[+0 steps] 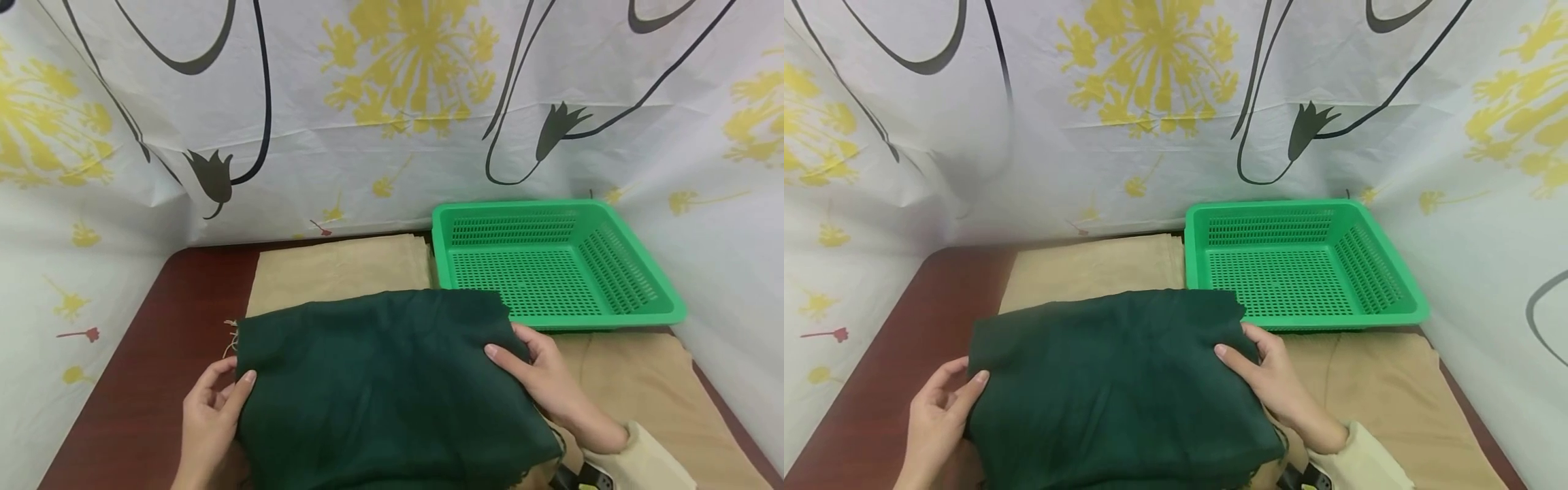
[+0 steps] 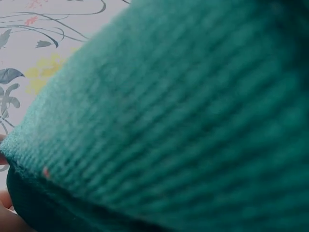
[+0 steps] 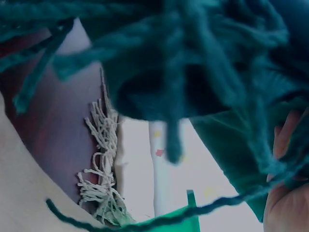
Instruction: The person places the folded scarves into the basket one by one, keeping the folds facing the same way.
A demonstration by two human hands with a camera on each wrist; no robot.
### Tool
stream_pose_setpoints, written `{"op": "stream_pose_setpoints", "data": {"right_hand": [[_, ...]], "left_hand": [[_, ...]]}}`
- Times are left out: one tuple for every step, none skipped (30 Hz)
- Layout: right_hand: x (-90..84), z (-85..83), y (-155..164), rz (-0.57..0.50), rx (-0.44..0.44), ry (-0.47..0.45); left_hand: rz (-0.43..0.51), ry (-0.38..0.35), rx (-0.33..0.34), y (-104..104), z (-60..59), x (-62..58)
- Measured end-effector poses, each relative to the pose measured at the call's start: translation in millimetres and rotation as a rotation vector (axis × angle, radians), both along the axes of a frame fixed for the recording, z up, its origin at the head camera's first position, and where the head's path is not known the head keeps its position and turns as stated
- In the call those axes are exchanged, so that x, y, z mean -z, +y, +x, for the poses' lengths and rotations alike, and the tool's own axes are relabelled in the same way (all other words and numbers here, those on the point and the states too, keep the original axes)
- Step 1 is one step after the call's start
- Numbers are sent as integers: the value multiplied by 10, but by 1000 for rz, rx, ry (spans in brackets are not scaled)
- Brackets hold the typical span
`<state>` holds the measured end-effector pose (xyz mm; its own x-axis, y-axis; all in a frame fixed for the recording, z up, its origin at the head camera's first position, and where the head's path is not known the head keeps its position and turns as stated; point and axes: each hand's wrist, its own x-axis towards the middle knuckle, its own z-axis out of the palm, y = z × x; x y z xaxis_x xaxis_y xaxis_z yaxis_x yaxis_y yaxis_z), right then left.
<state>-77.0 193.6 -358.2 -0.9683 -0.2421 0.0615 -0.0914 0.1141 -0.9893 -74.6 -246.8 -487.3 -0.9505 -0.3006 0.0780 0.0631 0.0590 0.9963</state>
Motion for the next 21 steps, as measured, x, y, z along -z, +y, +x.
{"op": "stream_pose_setpoints", "data": {"right_hand": [[-8,-6,15,0,3,-7],[-15,-11,31,-8,2,-20],[-20,-15,47,-15,1,-33],[-25,-18,64,-26,-2,-48],[-30,-20,81,-36,-6,-64],[-37,-22,97,-49,-11,-82],[-45,-25,113,-62,-17,-98],[-54,-27,128,-78,-23,-114],[-65,-30,143,-92,-29,-128],[-78,-34,158,-101,-31,-137],[-92,-38,173,-115,-36,-147],[-107,-42,189,-123,-35,-150],[-121,-48,204,-123,-31,-147],[-135,-52,220,-119,-22,-139],[-150,-56,238,-110,-12,-132],[-165,-60,255,-98,2,-123],[-179,-65,273,-90,13,-114],[-192,-69,292,-70,27,-102],[-206,-75,311,-56,37,-92],[-220,-80,332,-36,49,-81],[-237,-85,354,-18,58,-73]], "left_hand": [[4,10,1,4,-18,3],[19,25,7,13,-34,1],[29,41,9,21,-51,1],[44,59,15,35,-63,-16],[60,79,20,50,-72,-34],[76,99,27,66,-79,-56],[91,116,32,83,-83,-82],[118,133,47,100,-85,-116],[138,151,61,125,-83,-156],[154,170,73,162,-77,-215],[164,175,78,217,-60,-307],[178,187,85,279,-42,-409],[196,192,89,347,-22,-516],[213,197,91,424,4,-637],[220,199,84,504,29,-756],[226,194,80,577,52,-874],[232,183,75,640,73,-979],[254,188,80,682,82,-1037],[263,181,82,718,88,-1088],[263,169,82,748,91,-1132],[267,158,85,768,88,-1159]]}}
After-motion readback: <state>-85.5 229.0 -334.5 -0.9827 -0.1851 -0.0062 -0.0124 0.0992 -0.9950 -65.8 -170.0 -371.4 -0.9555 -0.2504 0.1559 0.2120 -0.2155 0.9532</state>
